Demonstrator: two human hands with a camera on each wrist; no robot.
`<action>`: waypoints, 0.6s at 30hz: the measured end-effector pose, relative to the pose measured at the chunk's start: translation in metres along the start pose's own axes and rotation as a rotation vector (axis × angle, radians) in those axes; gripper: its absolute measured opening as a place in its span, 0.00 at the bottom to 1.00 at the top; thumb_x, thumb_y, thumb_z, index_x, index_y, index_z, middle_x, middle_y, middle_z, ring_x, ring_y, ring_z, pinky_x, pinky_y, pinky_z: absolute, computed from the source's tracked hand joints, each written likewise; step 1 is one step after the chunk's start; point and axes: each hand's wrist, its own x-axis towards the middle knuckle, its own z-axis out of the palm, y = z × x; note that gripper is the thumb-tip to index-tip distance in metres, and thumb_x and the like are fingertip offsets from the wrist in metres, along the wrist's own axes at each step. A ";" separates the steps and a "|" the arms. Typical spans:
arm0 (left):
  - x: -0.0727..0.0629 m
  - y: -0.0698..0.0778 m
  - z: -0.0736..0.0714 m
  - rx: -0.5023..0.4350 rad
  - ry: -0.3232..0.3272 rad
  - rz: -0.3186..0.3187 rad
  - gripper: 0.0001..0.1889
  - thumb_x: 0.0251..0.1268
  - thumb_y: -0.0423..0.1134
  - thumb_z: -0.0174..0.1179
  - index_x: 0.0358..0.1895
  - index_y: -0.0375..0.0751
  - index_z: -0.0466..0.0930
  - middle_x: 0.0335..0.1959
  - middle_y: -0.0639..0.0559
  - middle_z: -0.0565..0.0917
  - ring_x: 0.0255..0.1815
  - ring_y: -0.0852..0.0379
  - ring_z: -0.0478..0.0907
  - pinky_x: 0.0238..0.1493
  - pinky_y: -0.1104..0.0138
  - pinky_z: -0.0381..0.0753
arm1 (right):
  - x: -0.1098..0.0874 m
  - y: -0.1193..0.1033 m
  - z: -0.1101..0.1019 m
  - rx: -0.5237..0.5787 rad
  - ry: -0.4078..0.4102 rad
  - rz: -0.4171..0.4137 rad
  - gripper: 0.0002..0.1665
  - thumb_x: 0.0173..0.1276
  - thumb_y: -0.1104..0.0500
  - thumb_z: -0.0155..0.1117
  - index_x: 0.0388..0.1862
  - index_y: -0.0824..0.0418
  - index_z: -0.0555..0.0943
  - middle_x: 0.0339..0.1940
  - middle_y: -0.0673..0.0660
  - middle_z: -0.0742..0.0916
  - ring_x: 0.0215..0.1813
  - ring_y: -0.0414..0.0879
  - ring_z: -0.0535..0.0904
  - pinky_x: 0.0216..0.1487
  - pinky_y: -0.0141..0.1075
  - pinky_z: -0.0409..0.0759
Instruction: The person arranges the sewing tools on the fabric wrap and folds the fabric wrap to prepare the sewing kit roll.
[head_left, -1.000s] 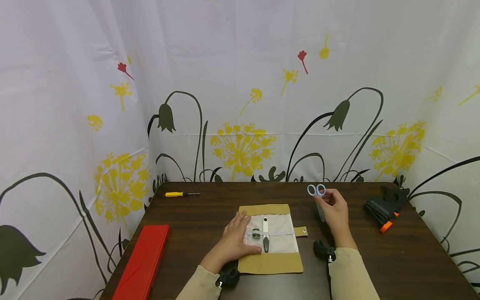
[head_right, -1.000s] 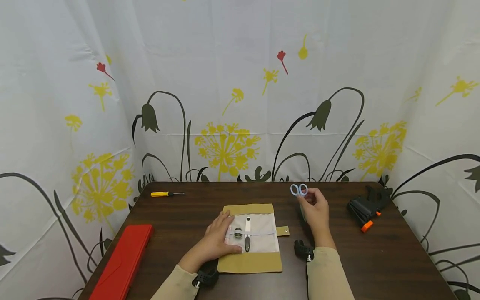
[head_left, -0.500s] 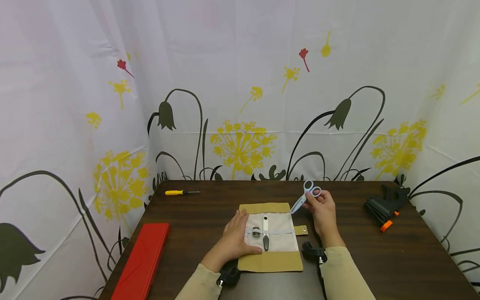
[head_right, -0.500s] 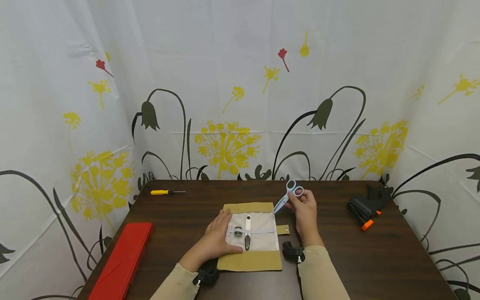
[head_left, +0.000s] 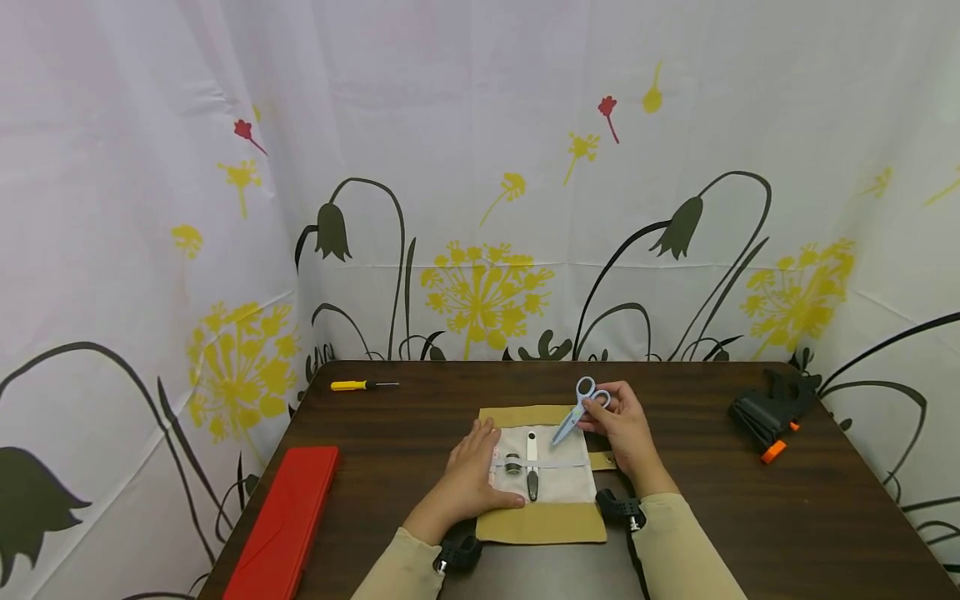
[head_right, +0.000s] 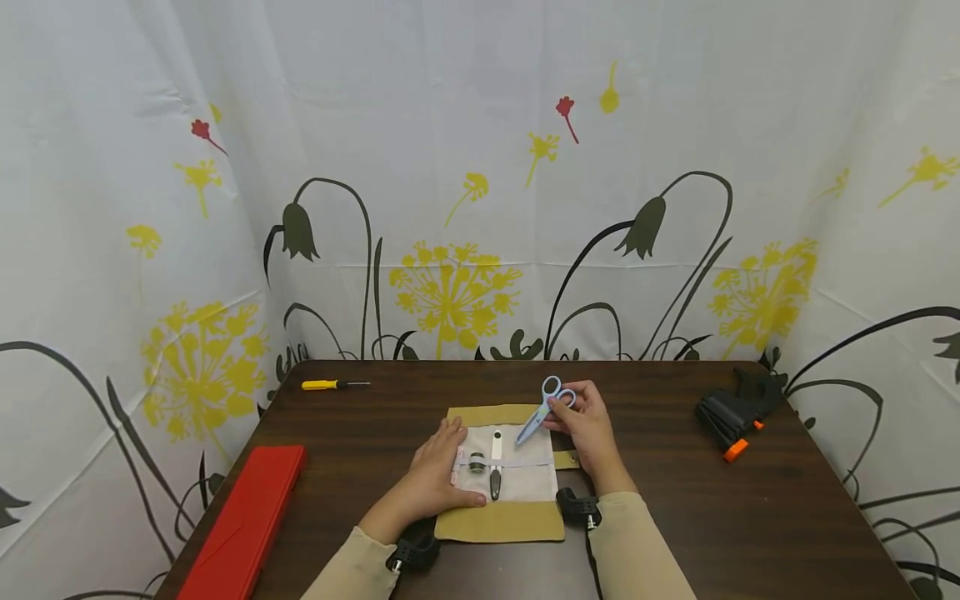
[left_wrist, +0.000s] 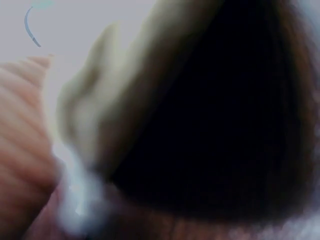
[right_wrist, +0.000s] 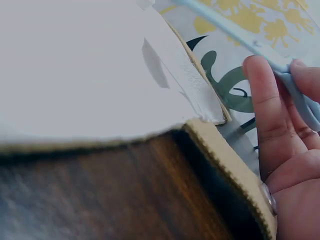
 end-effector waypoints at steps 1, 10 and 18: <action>0.000 0.000 0.000 0.000 0.003 0.007 0.65 0.49 0.62 0.86 0.86 0.37 0.59 0.92 0.39 0.51 0.94 0.36 0.42 0.87 0.32 0.47 | 0.000 0.000 0.000 -0.007 -0.010 -0.001 0.22 0.79 0.71 0.66 0.64 0.65 0.68 0.38 0.51 0.87 0.37 0.44 0.92 0.43 0.41 0.94; -0.001 0.001 -0.002 -0.001 0.007 0.019 0.62 0.49 0.62 0.86 0.84 0.37 0.64 0.91 0.37 0.51 0.93 0.34 0.42 0.86 0.30 0.47 | 0.001 0.002 0.002 -0.089 -0.074 0.016 0.26 0.79 0.70 0.66 0.69 0.65 0.67 0.40 0.53 0.80 0.37 0.44 0.89 0.41 0.39 0.93; -0.002 0.001 -0.001 -0.008 -0.004 0.012 0.61 0.51 0.62 0.85 0.85 0.38 0.64 0.92 0.37 0.50 0.93 0.35 0.40 0.86 0.30 0.46 | 0.002 0.004 0.001 -0.157 -0.133 0.021 0.31 0.77 0.74 0.65 0.73 0.66 0.66 0.43 0.56 0.78 0.39 0.43 0.89 0.41 0.38 0.93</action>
